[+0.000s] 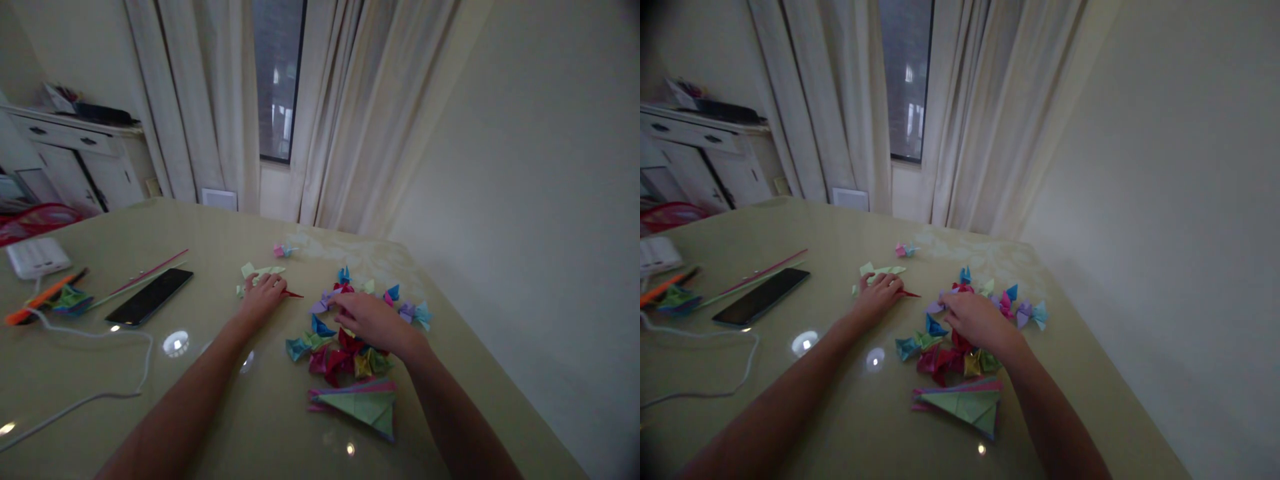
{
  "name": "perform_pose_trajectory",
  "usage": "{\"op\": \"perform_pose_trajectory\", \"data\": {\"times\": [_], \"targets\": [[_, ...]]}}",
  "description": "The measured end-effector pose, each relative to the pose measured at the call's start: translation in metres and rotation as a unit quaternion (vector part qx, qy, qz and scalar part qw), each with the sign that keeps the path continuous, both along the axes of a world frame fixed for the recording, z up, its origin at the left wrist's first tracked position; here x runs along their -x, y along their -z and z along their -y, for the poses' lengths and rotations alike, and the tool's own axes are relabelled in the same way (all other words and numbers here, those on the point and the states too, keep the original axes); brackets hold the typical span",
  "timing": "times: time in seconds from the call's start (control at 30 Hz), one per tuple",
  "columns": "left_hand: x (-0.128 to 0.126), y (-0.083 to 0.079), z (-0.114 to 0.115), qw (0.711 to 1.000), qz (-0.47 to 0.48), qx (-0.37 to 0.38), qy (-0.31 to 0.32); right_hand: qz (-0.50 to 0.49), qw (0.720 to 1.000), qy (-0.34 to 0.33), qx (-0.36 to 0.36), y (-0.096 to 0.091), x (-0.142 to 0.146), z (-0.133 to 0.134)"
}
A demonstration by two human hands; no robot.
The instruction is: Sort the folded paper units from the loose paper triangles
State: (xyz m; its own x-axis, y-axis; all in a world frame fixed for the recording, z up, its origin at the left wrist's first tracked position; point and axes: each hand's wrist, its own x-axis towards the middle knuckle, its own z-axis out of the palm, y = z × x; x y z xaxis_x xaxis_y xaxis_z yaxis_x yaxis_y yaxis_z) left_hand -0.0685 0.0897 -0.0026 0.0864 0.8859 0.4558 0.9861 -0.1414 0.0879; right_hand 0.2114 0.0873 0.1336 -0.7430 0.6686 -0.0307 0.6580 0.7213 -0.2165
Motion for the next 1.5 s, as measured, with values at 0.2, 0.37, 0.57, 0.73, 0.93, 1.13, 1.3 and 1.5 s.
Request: {"op": "perform_pose_trajectory", "data": {"times": [0.2,0.37,0.57,0.73,0.93,1.13,1.3,1.5], "targets": [[-0.003,-0.013,0.004,0.974,0.141,-0.176,0.030,-0.108,0.992,0.035,-0.056,-0.002,0.003,-0.003],[-0.033,-0.016,0.022,0.921,0.313,-0.219,0.083,-0.269,0.962,0.035,-0.035,0.005,0.017,0.001],[-0.065,-0.022,0.039,0.885,0.417,-0.131,0.160,-0.327,0.944,-0.006,0.046,0.007,0.023,0.004],[-0.074,-0.031,0.043,0.831,0.526,-0.065,0.168,-0.335,0.940,0.019,0.062,0.005,0.021,0.004],[-0.088,-0.039,0.045,0.733,0.653,-0.061,0.180,-0.291,0.952,0.001,0.090,0.002,0.019,0.008],[-0.092,-0.050,0.052,0.688,0.671,-0.002,0.276,-0.298,0.953,0.016,0.045,-0.005,-0.012,0.018],[-0.094,-0.056,0.070,0.735,0.588,0.057,0.333,-0.360,0.926,0.106,0.043,0.027,-0.057,0.055],[-0.107,-0.039,0.097,0.841,0.371,0.039,0.392,-0.470,0.844,0.253,0.055,0.094,-0.089,0.104]]}}
